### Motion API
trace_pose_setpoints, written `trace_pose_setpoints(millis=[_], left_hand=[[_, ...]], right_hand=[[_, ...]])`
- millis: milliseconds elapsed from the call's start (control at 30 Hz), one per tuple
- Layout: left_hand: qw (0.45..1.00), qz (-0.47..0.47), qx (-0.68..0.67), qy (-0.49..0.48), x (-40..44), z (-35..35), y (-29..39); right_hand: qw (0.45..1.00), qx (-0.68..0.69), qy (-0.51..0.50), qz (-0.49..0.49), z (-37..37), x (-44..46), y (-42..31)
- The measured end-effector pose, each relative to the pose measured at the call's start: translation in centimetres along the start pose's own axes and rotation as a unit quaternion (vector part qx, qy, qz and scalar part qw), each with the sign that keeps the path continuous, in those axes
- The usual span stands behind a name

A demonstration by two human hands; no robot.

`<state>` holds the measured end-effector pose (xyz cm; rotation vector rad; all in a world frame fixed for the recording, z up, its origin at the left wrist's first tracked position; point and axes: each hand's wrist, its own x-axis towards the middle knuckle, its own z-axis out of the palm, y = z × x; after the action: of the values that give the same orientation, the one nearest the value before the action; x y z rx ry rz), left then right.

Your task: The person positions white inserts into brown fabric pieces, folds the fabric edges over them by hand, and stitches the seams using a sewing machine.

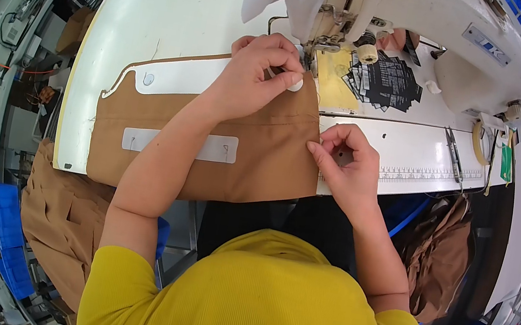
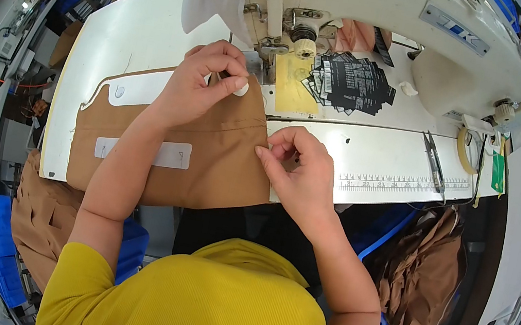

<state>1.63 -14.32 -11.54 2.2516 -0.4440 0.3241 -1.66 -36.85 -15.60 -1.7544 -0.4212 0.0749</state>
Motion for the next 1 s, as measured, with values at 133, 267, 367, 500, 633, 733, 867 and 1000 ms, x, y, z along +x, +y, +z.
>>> trace_pose_setpoints(millis=[133, 267, 367, 500, 633, 733, 867, 1000], left_hand=[[1.0, -0.006, 0.003, -0.012, -0.1, -0.2, 0.0], [1.0, -0.011, -0.008, -0.019, -0.2, 0.1, 0.1], [0.999, 0.0, -0.003, -0.037, -0.2, 0.3, 0.1], [0.999, 0.014, 0.007, -0.05, -0.2, 0.6, -0.5], [0.999, 0.022, 0.004, -0.048, -0.3, 0.8, -0.6], [0.998, 0.014, -0.001, -0.059, -0.2, 0.8, -0.5], [0.999, 0.02, 0.002, -0.05, -0.2, 0.9, -0.6], [0.999, 0.027, 0.008, -0.043, -0.3, 1.0, -0.4]], right_hand=[[0.999, -0.019, -0.018, -0.024, -0.2, 0.4, -0.1], [0.995, -0.041, -0.007, -0.088, -1.0, 3.3, -1.3], [0.986, -0.082, -0.038, -0.143, -1.8, 6.3, -2.2], [0.965, -0.148, -0.111, -0.185, -2.0, 8.4, -2.8], [0.942, -0.193, -0.144, -0.232, -2.2, 9.0, -2.7], [0.947, -0.178, -0.145, -0.225, -2.1, 9.0, -2.5], [0.96, -0.142, -0.11, -0.217, -1.6, 8.7, -2.1], [0.96, -0.155, -0.101, -0.212, -1.7, 8.4, -1.8]])
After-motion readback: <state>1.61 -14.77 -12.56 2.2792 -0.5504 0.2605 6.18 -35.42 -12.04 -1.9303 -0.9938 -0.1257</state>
